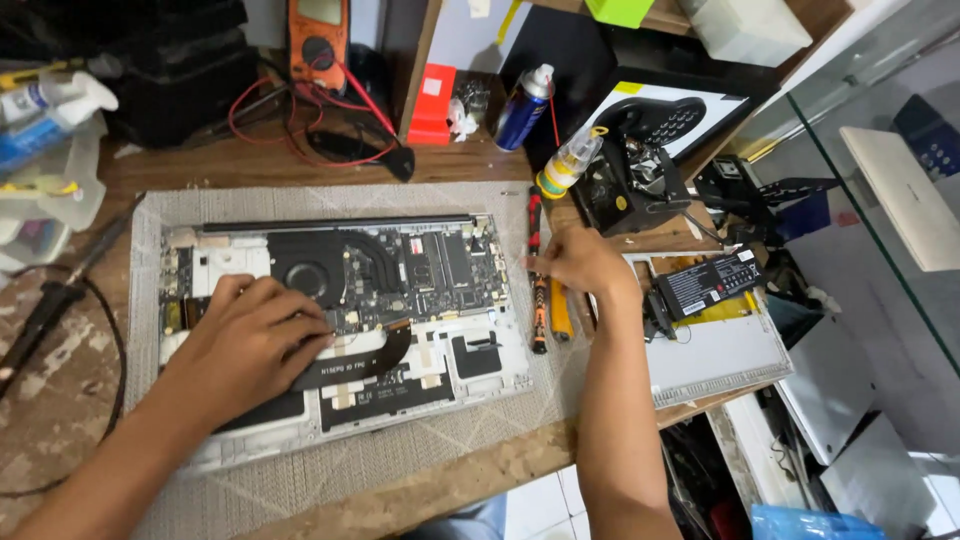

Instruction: Disassembling internal components of a laptop on a repair bench, including removing screws and disconnecting cables.

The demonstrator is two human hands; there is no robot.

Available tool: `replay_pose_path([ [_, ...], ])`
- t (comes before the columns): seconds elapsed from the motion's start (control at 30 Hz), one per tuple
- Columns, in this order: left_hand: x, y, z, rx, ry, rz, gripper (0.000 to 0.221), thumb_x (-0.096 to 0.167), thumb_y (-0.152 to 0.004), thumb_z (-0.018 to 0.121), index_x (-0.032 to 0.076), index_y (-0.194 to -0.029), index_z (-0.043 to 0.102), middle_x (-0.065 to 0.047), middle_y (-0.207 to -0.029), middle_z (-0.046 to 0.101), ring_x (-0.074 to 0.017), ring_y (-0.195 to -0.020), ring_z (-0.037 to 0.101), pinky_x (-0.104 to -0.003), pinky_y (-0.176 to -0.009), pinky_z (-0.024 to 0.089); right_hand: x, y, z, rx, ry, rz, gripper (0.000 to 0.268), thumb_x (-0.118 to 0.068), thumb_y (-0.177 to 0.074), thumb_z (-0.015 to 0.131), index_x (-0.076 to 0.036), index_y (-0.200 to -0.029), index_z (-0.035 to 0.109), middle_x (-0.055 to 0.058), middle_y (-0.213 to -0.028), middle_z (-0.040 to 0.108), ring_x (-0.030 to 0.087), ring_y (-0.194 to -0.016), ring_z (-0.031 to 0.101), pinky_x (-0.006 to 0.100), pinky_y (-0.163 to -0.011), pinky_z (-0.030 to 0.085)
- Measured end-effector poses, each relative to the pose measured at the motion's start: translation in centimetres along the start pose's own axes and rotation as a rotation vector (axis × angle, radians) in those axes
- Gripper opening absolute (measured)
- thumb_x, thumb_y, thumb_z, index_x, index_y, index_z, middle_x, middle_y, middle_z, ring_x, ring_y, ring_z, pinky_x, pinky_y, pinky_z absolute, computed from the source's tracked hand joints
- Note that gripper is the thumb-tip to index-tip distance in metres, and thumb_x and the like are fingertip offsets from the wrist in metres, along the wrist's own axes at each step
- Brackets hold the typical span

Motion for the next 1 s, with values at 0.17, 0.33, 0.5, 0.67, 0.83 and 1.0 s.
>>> replay_pose_path([
  [0.17,0.8,-0.2,-0.9,0.06,-0.035,0.027,0.014,0.029,-0.082,0.083,0.019,-0.092,0.081,0.006,-0.097,0.075,-0.02,-0.092,0.059,-0.042,-0.09,0.039,-0.6,1.5,-0.7,-0.019,-0.039,0.077,0.04,-0.046,-0.093,0.074,-0.011,-0.086,0.057,0.007,-0.076,0.07,0.021,-0.066,0.07,0.038,-0.069,0.052],
  [0.33,1.6,-0.7,-1.8,0.052,-0.078,0.016,0.013,0.028,-0.083,0.082,0.017,-0.091,0.081,0.006,-0.096,0.075,-0.0203,-0.093,0.06,-0.042,-0.089,0.041,0.1,2.3,-0.9,-0.041,-0.022,0.188,0.045,-0.054,-0.09,0.075,-0.015,-0.079,0.055,0.005,-0.069,0.07,0.017,-0.066,0.069,0.039,-0.074,0.051],
  [0.5,1.4,-0.6,-1.9,0.106,-0.094,0.036,0.014,0.032,-0.086,0.081,0.019,-0.091,0.08,0.006,-0.095,0.072,-0.0208,-0.089,0.059,-0.042,-0.085,0.039,0.2,2.5,-1.5,-0.04,0.03,0.213,0.056,-0.065,-0.095,0.061,-0.013,-0.076,0.061,0.004,-0.067,0.074,0.016,-0.066,0.072,0.045,-0.088,0.054],
  [0.67,1.3,-0.7,-1.1,0.117,-0.091,-0.004,0.009,0.027,-0.084,0.078,0.019,-0.081,0.074,0.005,-0.089,0.071,-0.0172,-0.09,0.062,-0.04,-0.091,0.04,0.7,2.3,-1.5,0.045,-0.051,0.172,0.063,-0.057,-0.085,0.07,0.001,-0.109,0.077,0.015,-0.078,0.078,0.025,-0.068,0.079,0.038,-0.072,0.06],
  [0.83,1.3,-0.4,-1.3,0.173,-0.098,0.04,0.01,0.024,-0.083,0.078,0.018,-0.078,0.071,0.005,-0.089,0.069,-0.0177,-0.088,0.061,-0.04,-0.089,0.041,0.1,1.8,-1.4,0.082,-0.018,0.178,0.063,-0.059,-0.085,0.068,0.001,-0.102,0.081,0.016,-0.074,0.079,0.03,-0.07,0.079,0.04,-0.071,0.06],
  [1.0,1.6,-0.2,-1.1,0.201,-0.118,0.108,0.012,0.024,-0.085,0.077,0.017,-0.076,0.072,0.003,-0.087,0.068,-0.0181,-0.085,0.059,-0.04,-0.087,0.041,-0.3,2.0,-1.7,0.152,0.04,0.204,0.07,-0.061,-0.086,0.066,0.001,-0.118,0.075,0.016,-0.072,0.079,0.035,-0.079,0.08,0.043,-0.076,0.06],
])
Point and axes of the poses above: each hand's wrist, its own y-axis away from the middle knuckle, its own z-axis out of the palm, x = y × z, the point moved 6 cm from there along -y, towards the middle knuckle
